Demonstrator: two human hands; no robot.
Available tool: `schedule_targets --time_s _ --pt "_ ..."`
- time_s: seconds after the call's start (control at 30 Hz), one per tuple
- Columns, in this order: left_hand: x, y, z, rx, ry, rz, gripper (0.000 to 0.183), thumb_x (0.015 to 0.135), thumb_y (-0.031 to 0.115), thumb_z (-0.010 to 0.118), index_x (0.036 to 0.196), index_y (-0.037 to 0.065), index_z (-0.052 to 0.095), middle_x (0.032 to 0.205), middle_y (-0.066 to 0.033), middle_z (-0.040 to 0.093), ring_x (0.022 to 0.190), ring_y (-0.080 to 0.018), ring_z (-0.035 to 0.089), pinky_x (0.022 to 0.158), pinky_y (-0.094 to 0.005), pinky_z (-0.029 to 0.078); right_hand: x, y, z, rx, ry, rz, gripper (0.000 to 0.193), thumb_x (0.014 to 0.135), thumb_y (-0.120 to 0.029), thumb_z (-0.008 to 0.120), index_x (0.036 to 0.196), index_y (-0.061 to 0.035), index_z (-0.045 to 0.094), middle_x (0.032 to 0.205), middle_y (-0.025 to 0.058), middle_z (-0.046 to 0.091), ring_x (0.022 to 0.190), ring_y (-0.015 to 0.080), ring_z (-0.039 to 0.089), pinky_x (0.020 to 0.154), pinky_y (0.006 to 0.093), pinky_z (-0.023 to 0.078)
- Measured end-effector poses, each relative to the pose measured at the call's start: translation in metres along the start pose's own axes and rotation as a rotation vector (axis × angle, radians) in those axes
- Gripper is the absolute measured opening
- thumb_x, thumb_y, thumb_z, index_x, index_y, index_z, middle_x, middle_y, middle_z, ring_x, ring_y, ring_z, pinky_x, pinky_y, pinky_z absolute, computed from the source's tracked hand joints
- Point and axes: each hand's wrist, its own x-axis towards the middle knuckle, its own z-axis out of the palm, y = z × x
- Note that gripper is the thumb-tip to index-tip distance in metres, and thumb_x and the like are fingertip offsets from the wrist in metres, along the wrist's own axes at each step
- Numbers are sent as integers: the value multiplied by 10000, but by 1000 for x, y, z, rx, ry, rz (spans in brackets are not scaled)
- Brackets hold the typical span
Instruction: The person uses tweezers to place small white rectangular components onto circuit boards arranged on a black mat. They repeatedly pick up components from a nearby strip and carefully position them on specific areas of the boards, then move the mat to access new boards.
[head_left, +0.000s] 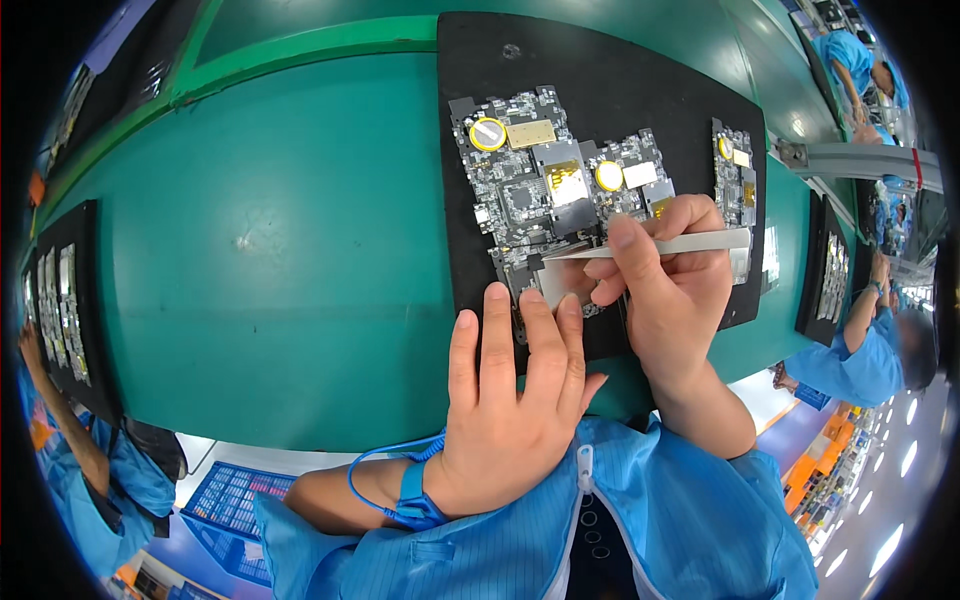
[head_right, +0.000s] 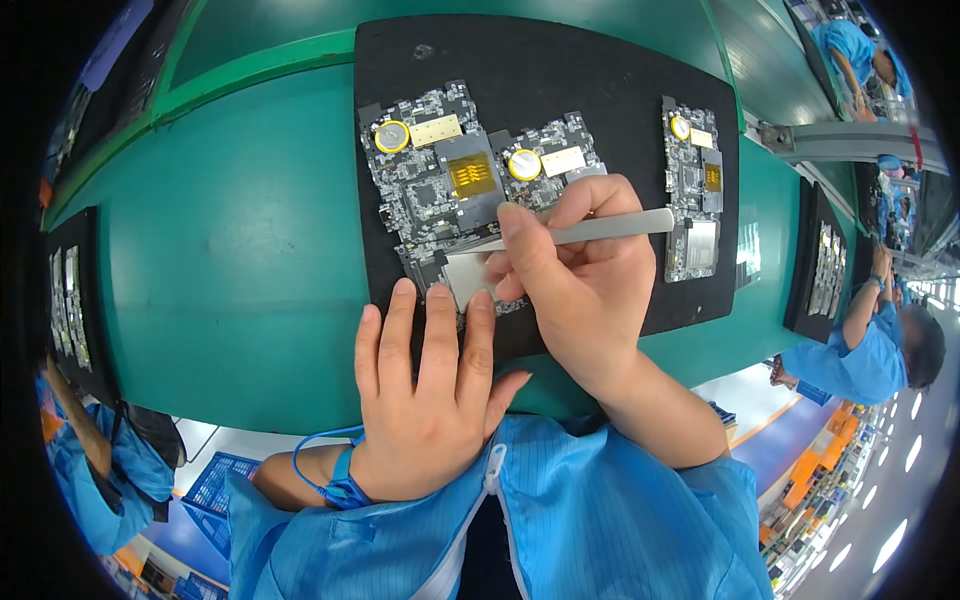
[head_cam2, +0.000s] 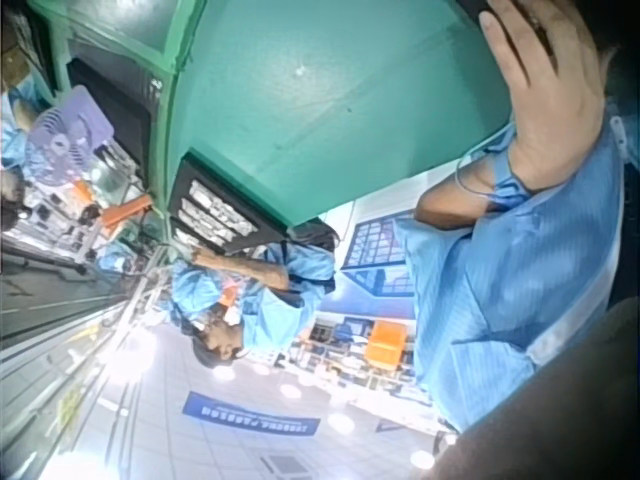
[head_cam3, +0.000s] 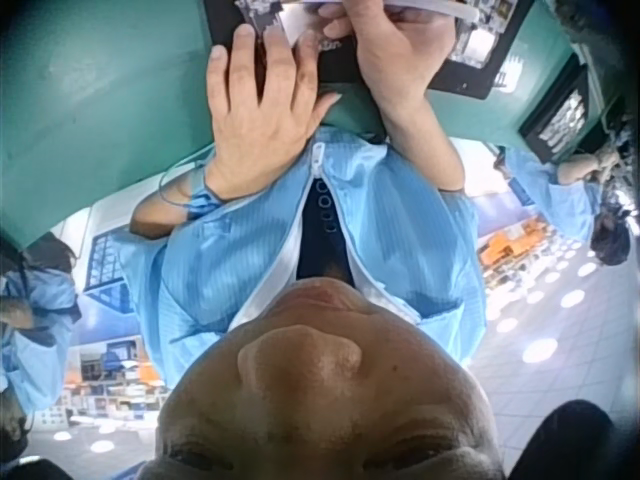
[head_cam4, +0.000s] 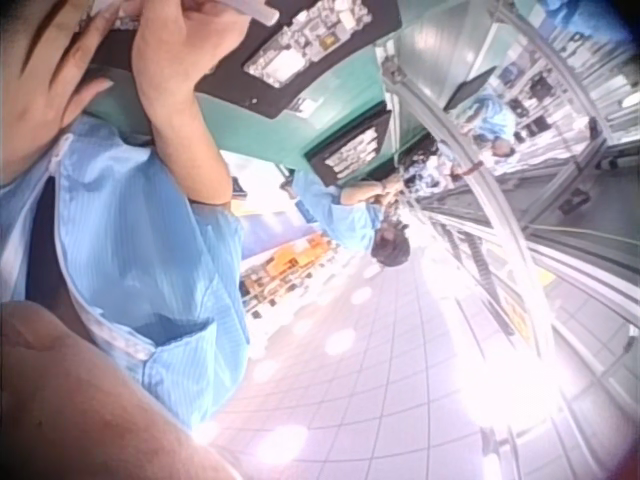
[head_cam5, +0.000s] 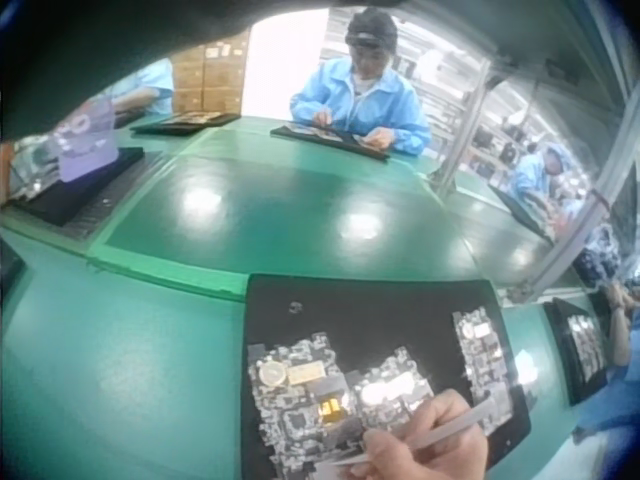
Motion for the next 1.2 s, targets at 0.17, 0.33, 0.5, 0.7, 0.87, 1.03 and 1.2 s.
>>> schedule_targets --time_s 0.17,0.33,0.5,0.7,0.87,1.03,1.2 --pt "0 0 -2 15 -7 9 553 800 430 616 1188 37 595 1174 -201 525 1117 -420 503 941 -560 372 0 -3 2 -23 8 -1 224 857 16 611 855 -39 394 685 55 573 570 81 622 477 185 516" --pt "1 -2 0 -21 4 1 550 793 425 629 1179 35 592 1216 -240 494 1116 -416 485 918 -552 382 1 -3 3 -32 11 8 230 854 18 613 854 -37 389 692 57 567 566 80 618 485 190 521" --pt "11 -3 -6 -133 -46 -21 532 744 386 676 1126 28 584 1247 -273 462 1090 -406 462 897 -548 380 -1 -4 4 -67 33 9 246 843 14 631 836 -34 390 681 31 532 566 75 614 497 187 527" --pt "24 -11 -17 -149 -142 13 548 699 372 707 1105 30 571 1252 -254 443 1052 -393 456 924 -559 358 -10 15 -3 -477 55 -389 234 801 45 663 764 -28 443 643 6 490 500 59 544 424 192 416" --pt "27 -18 -34 -195 -277 30 610 706 369 710 1194 41 549 1291 -226 417 1103 -379 443 986 -579 304 -15 16 -2 -372 33 -494 238 779 61 682 754 -28 462 668 64 585 559 70 568 458 197 414" --pt "6 -16 -24 -219 -195 -12 634 747 354 688 1254 13 519 1277 -221 438 1188 -383 431 1017 -593 260 -13 20 -3 -344 -49 -489 239 790 30 695 808 -21 462 702 82 616 575 70 577 490 196 437" --pt "8 -12 -24 -163 -195 4 597 767 341 669 1225 -15 530 1235 -226 471 1171 -381 451 1006 -598 274 -11 22 0 -298 -45 -500 238 795 11 699 811 -21 464 685 71 613 572 72 586 476 195 445"
